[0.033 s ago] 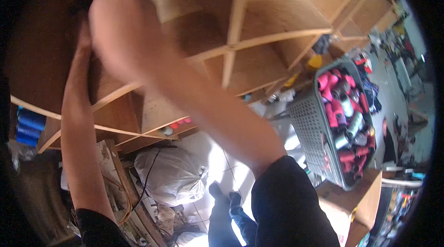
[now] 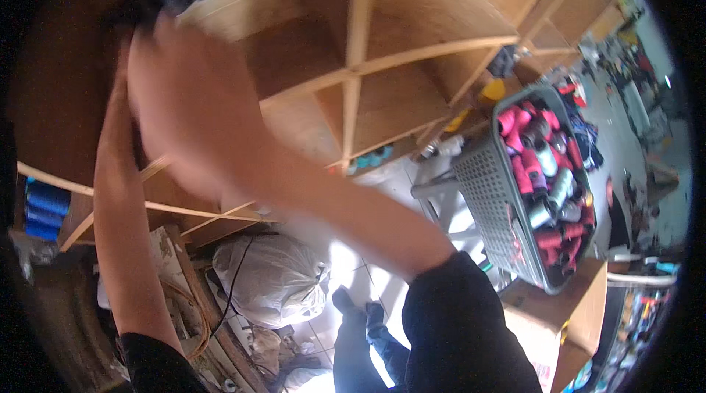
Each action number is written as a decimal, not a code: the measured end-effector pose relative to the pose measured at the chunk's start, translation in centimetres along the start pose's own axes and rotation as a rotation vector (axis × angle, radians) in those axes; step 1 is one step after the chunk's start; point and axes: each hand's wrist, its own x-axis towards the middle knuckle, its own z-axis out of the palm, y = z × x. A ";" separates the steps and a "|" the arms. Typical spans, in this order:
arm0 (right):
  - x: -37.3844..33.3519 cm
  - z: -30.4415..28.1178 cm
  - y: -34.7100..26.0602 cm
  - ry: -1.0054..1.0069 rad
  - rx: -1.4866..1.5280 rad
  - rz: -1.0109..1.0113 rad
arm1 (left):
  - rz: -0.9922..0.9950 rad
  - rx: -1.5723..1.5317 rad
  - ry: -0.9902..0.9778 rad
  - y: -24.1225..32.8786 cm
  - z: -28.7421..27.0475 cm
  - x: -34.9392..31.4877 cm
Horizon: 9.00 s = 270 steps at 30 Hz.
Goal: The person repeatedly picks spools of thread from a cardboard box and places them onto a wooden shelf. The person handles the spools one at a time or in small groups, arranging them in rows on the shelf.
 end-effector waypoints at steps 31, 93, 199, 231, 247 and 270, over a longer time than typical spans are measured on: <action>-68.4 -67.8 0.4 -0.004 -1.664 1.901 | 0.289 0.325 0.113 -10.0 7.7 6.3; 13.9 8.9 15.1 0.317 -0.595 0.299 | -0.104 0.082 -0.060 4.8 -3.3 -0.8; 11.6 16.2 19.1 0.073 -0.538 0.404 | -0.051 -0.250 -0.307 6.5 -1.8 -1.5; 12.0 12.7 13.7 -0.098 -0.538 0.545 | -0.011 -0.139 0.019 4.9 -0.8 -0.9; -1.6 2.4 -2.2 0.051 -0.237 -0.172 | -0.123 -0.448 0.031 5.1 -0.2 0.1; -58.0 -63.6 -9.2 0.518 -0.996 0.891 | 0.422 0.288 0.468 -3.7 -0.2 -10.3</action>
